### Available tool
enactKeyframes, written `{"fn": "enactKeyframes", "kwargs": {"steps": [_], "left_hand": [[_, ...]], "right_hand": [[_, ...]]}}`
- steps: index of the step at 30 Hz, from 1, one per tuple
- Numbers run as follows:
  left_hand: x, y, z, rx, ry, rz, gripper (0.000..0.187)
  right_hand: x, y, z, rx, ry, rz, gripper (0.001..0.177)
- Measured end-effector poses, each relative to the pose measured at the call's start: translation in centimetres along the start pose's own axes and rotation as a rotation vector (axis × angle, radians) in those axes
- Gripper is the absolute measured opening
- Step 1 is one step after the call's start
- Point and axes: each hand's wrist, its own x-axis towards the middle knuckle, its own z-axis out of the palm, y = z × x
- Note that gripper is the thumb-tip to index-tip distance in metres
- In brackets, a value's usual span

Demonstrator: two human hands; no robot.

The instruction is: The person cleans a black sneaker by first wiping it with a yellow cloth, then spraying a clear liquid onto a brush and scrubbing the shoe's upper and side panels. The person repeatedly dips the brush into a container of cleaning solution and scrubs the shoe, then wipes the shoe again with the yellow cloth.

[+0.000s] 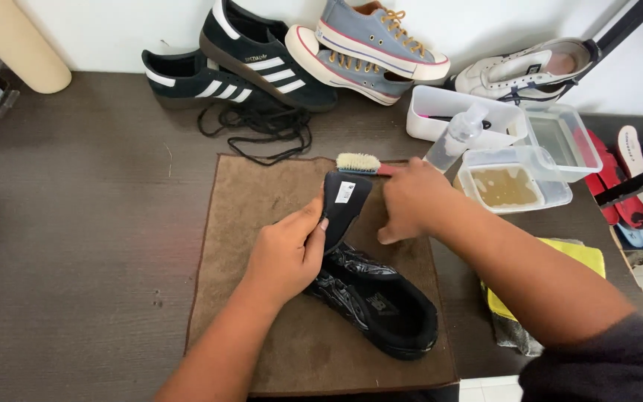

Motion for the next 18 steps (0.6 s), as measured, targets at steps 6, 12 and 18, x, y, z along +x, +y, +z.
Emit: {"fn": "enactKeyframes", "kwargs": {"steps": [6,12,18], "left_hand": [[-0.3,-0.8,0.5,-0.019,0.027,-0.038,0.042],[-0.5,-1.6,0.7,0.000,0.074,-0.002,0.038],[-0.6,-1.0,0.6,0.015,0.115,0.043,0.030]], "right_hand": [[1.0,0.0,-0.4,0.083,0.077,-0.066,0.090],[-1.8,0.2,0.5,0.266,0.349,-0.147,0.049],[-10.7,3.2,5.1,0.482,0.699,0.005,0.033]]}}
